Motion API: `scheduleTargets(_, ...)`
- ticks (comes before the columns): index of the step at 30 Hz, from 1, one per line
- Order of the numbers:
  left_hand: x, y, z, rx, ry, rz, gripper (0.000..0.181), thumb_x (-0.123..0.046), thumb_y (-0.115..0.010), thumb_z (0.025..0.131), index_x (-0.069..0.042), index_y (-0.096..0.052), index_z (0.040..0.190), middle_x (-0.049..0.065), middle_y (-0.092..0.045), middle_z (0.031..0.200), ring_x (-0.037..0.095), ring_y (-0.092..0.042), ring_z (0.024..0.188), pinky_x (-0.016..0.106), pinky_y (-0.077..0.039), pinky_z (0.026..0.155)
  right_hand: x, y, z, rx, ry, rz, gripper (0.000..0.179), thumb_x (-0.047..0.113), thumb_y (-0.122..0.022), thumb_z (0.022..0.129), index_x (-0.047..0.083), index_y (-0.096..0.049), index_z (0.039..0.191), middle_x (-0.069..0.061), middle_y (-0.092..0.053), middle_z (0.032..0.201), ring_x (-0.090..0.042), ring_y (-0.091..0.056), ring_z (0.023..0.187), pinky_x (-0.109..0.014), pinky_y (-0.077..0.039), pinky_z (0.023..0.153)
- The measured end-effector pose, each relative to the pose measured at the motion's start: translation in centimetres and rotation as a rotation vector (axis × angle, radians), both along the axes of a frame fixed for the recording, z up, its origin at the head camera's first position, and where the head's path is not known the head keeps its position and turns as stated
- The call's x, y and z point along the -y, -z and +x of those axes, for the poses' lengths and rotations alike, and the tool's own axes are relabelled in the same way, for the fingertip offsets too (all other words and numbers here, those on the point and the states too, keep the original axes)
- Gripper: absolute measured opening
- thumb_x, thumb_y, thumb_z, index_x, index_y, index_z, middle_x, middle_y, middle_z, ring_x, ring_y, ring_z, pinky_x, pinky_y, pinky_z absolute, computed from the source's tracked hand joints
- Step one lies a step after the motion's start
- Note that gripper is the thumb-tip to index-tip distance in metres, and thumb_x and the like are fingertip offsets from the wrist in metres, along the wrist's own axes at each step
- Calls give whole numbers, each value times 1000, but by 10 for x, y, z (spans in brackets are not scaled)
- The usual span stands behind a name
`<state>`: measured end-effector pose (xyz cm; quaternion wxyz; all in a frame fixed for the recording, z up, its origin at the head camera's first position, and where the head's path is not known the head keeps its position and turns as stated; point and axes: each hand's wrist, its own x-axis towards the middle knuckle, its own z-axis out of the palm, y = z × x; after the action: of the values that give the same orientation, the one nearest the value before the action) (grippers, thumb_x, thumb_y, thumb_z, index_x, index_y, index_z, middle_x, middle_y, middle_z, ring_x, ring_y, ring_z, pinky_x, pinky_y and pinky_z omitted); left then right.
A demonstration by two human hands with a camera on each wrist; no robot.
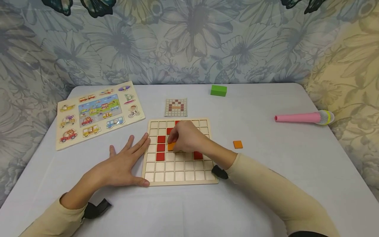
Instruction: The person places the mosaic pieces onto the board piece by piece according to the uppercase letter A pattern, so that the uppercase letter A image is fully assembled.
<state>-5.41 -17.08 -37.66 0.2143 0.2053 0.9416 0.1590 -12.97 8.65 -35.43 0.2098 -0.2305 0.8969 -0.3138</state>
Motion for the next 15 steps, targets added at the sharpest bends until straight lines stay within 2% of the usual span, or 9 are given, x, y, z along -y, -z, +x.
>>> scheduleTargets(15,1,-1,0,-9,5,-8,134,-74,-82,70,-19,-11,169,-6,3,177,48,2,160,96,-1,96,11,3,-1,-25,-20,38,23,0,-90,72,10,-81,90,-1,-75,84,-14,-63,78,-26,-54,74)
